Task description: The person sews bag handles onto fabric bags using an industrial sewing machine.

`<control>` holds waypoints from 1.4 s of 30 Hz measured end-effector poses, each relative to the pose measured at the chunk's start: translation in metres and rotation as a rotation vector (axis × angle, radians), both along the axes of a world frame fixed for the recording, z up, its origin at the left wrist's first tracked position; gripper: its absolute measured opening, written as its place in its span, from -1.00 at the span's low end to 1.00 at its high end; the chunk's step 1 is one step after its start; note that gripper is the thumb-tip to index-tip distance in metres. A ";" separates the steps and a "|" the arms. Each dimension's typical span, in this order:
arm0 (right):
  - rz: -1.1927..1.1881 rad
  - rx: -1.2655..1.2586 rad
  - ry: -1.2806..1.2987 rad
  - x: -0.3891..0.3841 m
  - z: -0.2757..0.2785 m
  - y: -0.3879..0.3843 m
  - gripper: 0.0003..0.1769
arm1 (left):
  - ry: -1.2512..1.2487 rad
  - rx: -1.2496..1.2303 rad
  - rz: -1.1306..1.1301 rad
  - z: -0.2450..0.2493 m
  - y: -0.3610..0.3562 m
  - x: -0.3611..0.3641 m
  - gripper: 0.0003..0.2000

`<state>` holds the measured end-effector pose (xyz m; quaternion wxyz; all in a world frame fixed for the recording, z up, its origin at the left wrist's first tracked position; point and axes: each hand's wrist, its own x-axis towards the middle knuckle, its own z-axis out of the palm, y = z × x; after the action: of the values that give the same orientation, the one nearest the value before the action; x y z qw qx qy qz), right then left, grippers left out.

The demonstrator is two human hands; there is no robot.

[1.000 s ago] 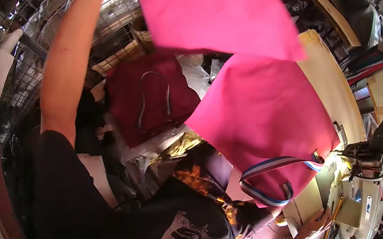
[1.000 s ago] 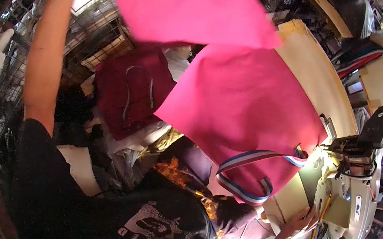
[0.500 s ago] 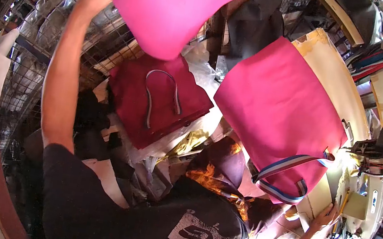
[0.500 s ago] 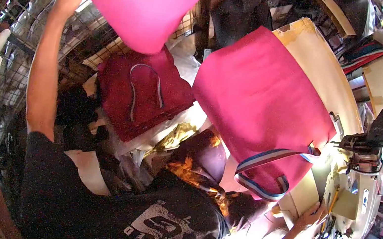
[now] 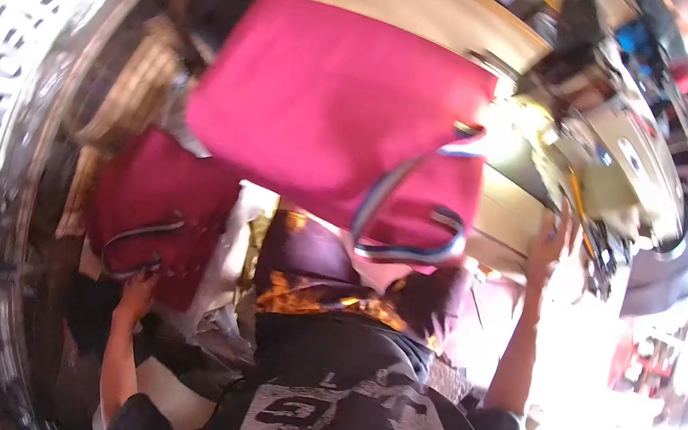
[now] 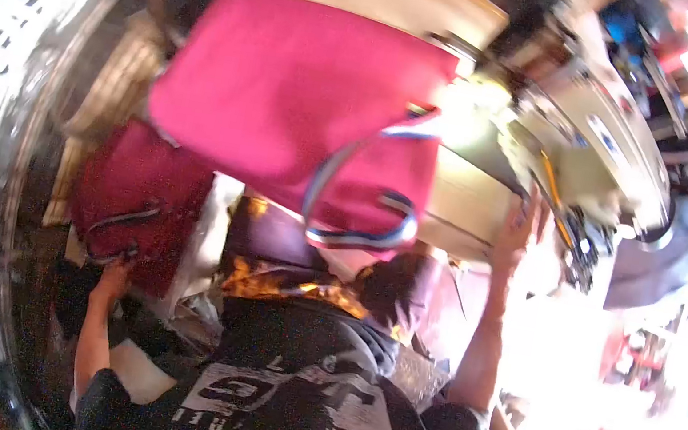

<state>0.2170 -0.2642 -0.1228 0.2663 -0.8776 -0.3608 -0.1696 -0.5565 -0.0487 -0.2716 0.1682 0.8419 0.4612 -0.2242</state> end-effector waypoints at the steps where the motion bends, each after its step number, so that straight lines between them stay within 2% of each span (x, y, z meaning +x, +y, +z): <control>1: 0.007 0.027 -0.062 -0.018 0.017 0.009 -0.56 | 0.003 -0.044 0.076 0.026 0.003 0.037 -0.61; 2: 0.079 0.119 -0.130 -0.034 0.024 0.009 -0.59 | 0.014 -0.083 0.163 0.055 0.003 0.071 -0.64; 3: 0.159 0.214 -0.196 -0.044 0.026 0.009 -0.61 | -0.081 -0.050 0.090 0.078 0.006 0.105 -0.67; 4: 0.206 0.153 -0.236 -0.055 0.024 -0.001 -0.58 | -0.168 -0.021 0.022 0.102 0.009 0.143 -0.70; 5: 0.170 0.098 -0.188 -0.080 0.028 -0.007 -0.64 | -0.251 0.000 -0.046 0.127 0.008 0.181 -0.73; 8: 0.336 0.140 0.160 -0.140 0.028 -0.018 -0.84 | -0.688 0.082 -0.277 0.194 -0.014 0.300 -0.74; 9: 0.386 0.173 0.281 -0.152 0.021 -0.017 -0.85 | -0.848 0.071 -0.386 0.202 -0.023 0.331 -0.72; 11: 0.318 0.190 0.469 -0.166 0.000 -0.019 -0.84 | -0.989 0.187 -0.658 0.212 -0.045 0.391 -0.66; 13: 0.216 0.309 0.607 -0.171 -0.004 -0.013 -0.83 | -0.981 0.257 -0.770 0.213 -0.064 0.437 -0.59; 16: 0.161 0.426 0.854 -0.174 -0.023 -0.002 -0.80 | -0.980 0.427 -0.664 0.215 -0.065 0.494 -0.52; 17: 0.177 0.408 0.830 -0.175 -0.023 0.002 -0.77 | -0.907 0.473 -0.563 0.215 -0.058 0.506 -0.51; 19: 0.178 0.432 0.893 -0.181 -0.018 0.010 -0.75 | -0.805 0.671 -0.495 0.197 -0.027 0.517 -0.50; 21: 0.165 0.485 0.972 -0.184 -0.026 0.012 -0.76 | -0.712 0.699 -0.481 0.181 0.012 0.518 -0.53; 23: 0.131 0.498 1.077 -0.184 -0.028 0.013 -0.77 | -0.755 0.597 -0.523 0.190 0.045 0.518 -0.55; 25: 0.159 0.471 1.196 -0.183 -0.024 0.009 -0.78 | -0.657 0.623 -0.577 0.202 0.079 0.520 -0.57; 27: 0.184 0.430 1.257 -0.179 -0.012 0.007 -0.77 | -0.663 0.497 -0.619 0.211 0.108 0.521 -0.60; 28: 0.211 0.406 1.248 -0.177 -0.010 0.005 -0.75 | -0.655 0.594 -0.684 0.216 0.111 0.521 -0.64; 31: 0.273 0.400 1.243 -0.179 0.001 0.001 -0.67 | -0.725 0.678 -0.687 0.246 0.070 0.517 -0.58; 33: 0.286 0.478 1.279 -0.183 0.019 0.001 -0.59 | -0.762 0.431 -0.878 0.279 0.010 0.502 -0.41; 34: 0.325 0.439 1.255 -0.182 0.021 0.001 -0.49 | -0.779 0.242 -0.922 0.276 -0.014 0.492 -0.30; 35: 0.352 0.441 1.224 -0.181 0.031 0.004 -0.49 | -0.792 0.057 -0.959 0.274 -0.032 0.482 -0.20; 37: 0.410 0.445 1.164 -0.182 0.064 0.011 -0.49 | -0.798 0.037 -0.867 0.258 -0.054 0.464 -0.12; 38: 0.470 0.423 1.079 -0.180 0.078 0.019 -0.52 | -0.838 0.101 -0.819 0.250 -0.054 0.456 -0.13; 39: 0.517 0.415 1.051 -0.178 0.087 0.028 -0.53 | -0.912 0.172 -0.738 0.253 -0.053 0.453 -0.28; 41: 0.629 0.397 0.992 -0.174 0.104 0.050 -0.54 | -1.078 0.272 -0.608 0.252 -0.036 0.445 -0.40; 42: 0.710 0.432 0.916 -0.171 0.113 0.062 -0.58 | -1.111 0.253 -0.410 0.269 -0.039 0.450 -0.43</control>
<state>0.0464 -0.2026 -0.0096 0.6060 -0.6139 -0.4373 0.2542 -0.1061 -0.0880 -0.0021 0.2358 0.9183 0.1556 0.2774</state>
